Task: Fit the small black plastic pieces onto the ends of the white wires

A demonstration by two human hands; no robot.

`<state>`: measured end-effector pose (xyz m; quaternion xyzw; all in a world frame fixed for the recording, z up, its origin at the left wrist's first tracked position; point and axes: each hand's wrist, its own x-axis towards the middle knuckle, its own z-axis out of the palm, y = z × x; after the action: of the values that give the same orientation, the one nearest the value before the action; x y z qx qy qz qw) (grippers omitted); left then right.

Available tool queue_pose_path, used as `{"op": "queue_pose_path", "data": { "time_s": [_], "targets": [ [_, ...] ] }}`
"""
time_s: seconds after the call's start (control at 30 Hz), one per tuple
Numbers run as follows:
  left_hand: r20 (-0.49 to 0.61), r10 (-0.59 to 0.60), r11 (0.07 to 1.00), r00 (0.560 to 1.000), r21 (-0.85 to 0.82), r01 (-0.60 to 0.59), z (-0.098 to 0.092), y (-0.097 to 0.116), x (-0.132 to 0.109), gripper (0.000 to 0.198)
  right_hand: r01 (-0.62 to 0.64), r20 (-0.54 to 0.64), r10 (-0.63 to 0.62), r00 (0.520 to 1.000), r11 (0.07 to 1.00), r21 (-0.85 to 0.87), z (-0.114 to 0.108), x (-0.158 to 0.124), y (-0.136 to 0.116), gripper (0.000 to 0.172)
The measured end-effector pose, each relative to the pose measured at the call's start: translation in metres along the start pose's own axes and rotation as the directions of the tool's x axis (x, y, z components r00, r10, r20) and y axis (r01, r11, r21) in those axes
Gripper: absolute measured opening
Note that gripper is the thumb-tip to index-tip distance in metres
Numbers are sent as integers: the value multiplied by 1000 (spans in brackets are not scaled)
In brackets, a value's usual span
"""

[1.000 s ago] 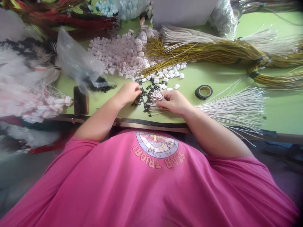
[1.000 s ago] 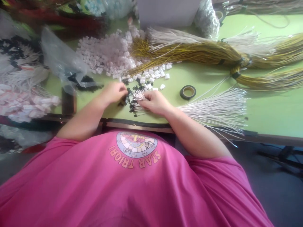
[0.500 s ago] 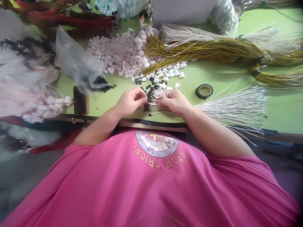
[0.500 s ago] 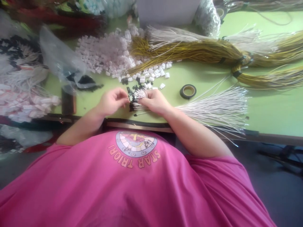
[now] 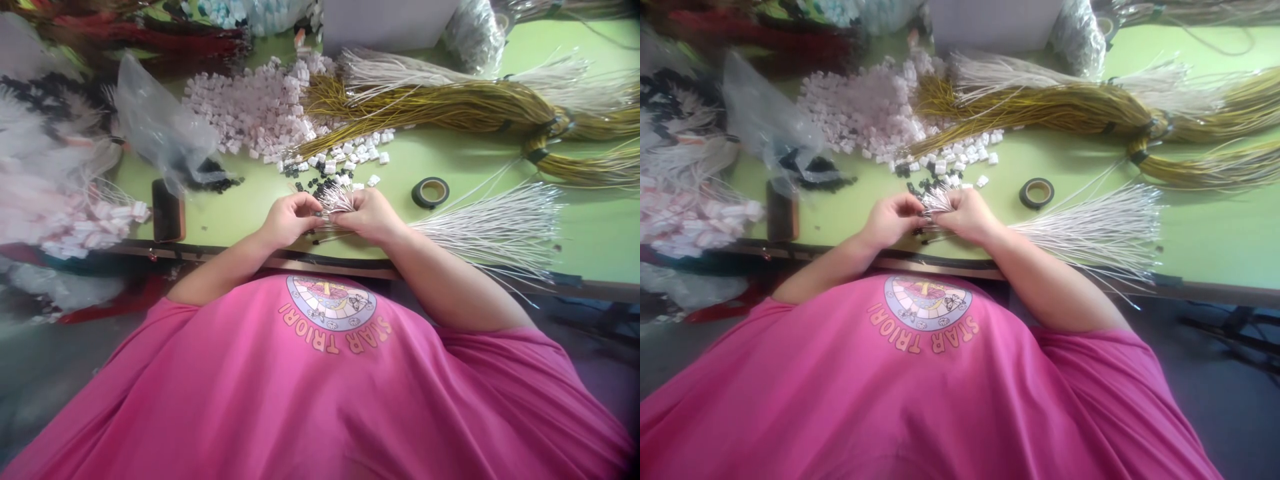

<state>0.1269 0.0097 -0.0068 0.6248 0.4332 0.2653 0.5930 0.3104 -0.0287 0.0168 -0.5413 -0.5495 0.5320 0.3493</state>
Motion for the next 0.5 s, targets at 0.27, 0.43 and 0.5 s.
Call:
{"op": "queue_pose_path", "data": {
  "time_s": [0.27, 0.43, 0.5],
  "targets": [
    [-61, 105, 994, 993, 32, -104, -1, -4, 3, 31, 9, -3, -9, 1000, 990, -138, 0, 0, -1, 30],
    [-69, 102, 994, 992, 57, -98, 0, -3, 2, 31, 2, 14, 0, 1000, 987, -164, 1, 1, 1, 29],
    [-78, 112, 992, 991, 64, -108, 0, -2, 1, 30, 4, 17, -1, 1000, 987, -158, 1, 1, 1, 28]
  ]
}}
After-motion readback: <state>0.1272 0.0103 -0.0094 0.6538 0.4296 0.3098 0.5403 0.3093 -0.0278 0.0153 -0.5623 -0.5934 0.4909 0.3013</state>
